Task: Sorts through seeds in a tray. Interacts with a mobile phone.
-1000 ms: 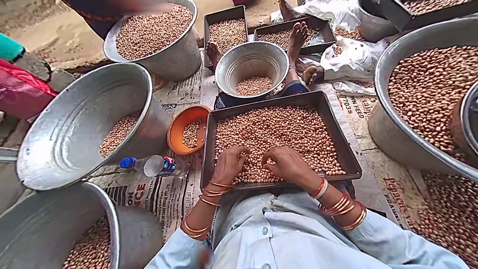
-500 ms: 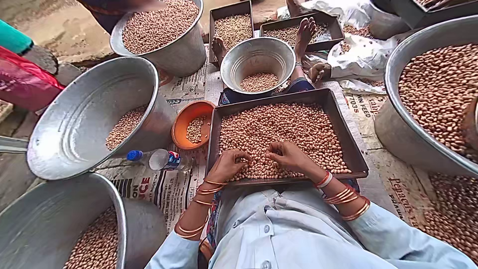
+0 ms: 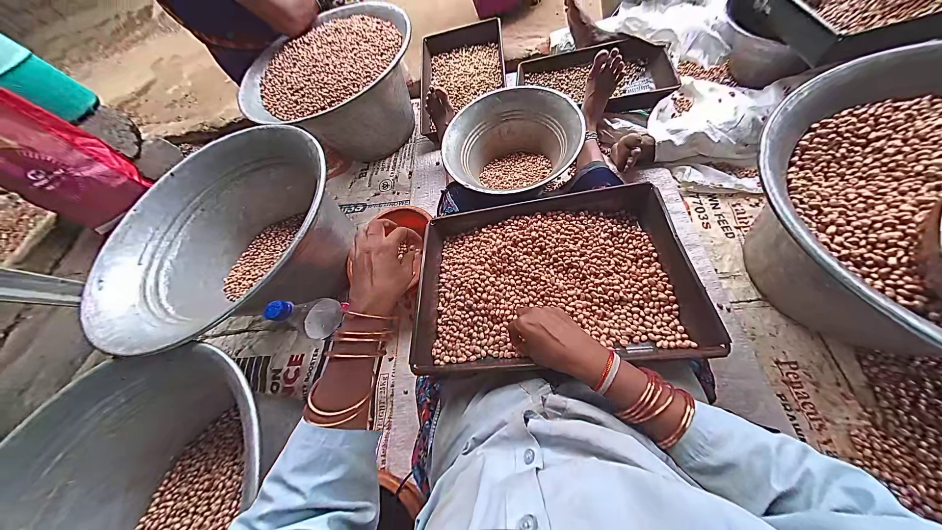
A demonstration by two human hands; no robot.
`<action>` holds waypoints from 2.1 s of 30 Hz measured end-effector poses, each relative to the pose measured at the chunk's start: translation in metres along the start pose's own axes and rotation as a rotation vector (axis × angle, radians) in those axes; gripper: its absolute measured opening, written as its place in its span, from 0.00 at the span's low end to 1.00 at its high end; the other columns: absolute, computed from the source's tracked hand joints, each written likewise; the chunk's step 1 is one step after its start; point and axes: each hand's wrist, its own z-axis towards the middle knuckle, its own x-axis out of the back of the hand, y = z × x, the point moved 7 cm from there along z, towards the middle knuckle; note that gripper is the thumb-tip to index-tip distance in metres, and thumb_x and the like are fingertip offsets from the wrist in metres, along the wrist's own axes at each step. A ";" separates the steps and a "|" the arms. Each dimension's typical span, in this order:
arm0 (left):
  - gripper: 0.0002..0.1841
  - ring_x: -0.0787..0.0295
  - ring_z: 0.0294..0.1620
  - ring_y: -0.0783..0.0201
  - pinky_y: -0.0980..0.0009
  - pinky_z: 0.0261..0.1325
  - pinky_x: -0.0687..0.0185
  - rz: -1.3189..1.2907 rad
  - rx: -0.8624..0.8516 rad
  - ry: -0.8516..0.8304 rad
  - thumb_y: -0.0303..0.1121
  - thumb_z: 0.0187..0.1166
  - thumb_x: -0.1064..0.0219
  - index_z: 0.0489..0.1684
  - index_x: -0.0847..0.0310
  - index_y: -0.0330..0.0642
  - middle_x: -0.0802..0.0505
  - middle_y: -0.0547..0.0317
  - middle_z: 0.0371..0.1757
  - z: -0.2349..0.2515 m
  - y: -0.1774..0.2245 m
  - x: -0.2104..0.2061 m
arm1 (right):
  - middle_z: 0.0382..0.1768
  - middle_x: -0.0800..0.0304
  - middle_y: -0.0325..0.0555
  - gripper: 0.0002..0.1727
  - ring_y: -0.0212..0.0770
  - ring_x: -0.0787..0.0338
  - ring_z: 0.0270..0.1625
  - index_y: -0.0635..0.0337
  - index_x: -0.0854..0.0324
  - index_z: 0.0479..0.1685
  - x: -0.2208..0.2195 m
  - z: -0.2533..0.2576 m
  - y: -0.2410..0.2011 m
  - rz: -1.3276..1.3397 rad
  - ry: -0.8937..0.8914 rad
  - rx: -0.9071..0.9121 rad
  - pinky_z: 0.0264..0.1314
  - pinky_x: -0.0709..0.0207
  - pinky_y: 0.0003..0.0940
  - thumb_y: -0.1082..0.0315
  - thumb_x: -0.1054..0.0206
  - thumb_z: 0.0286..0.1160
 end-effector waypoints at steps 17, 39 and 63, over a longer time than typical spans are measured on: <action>0.09 0.12 0.34 0.75 0.74 0.42 0.14 -0.753 0.063 -0.555 0.30 0.79 0.33 0.52 0.17 0.38 0.09 0.64 0.39 -0.029 0.082 -0.085 | 0.47 0.12 0.63 0.11 0.63 0.10 0.52 0.68 0.15 0.50 0.052 -0.021 -0.004 -0.027 0.121 -0.113 0.50 0.20 0.57 0.71 0.39 0.83; 0.17 0.10 0.62 0.40 0.36 0.67 0.23 0.056 0.118 -0.656 0.38 0.81 0.28 0.63 0.12 0.42 0.06 0.43 0.58 -0.011 0.048 -0.060 | 0.54 0.12 0.67 0.15 0.69 0.12 0.59 0.64 0.14 0.58 0.085 -0.085 0.139 -0.126 0.213 -0.799 0.50 0.20 0.65 0.71 0.28 0.73; 0.21 0.05 0.45 0.65 0.66 0.47 0.06 -0.986 0.170 -0.387 0.19 0.85 0.42 0.73 0.21 0.47 0.13 0.59 0.71 -0.010 0.125 -0.049 | 0.37 0.06 0.57 0.07 0.63 0.07 0.46 0.57 0.07 0.42 0.126 -0.043 0.177 -0.122 0.402 -0.486 0.46 0.19 0.66 0.70 0.32 0.77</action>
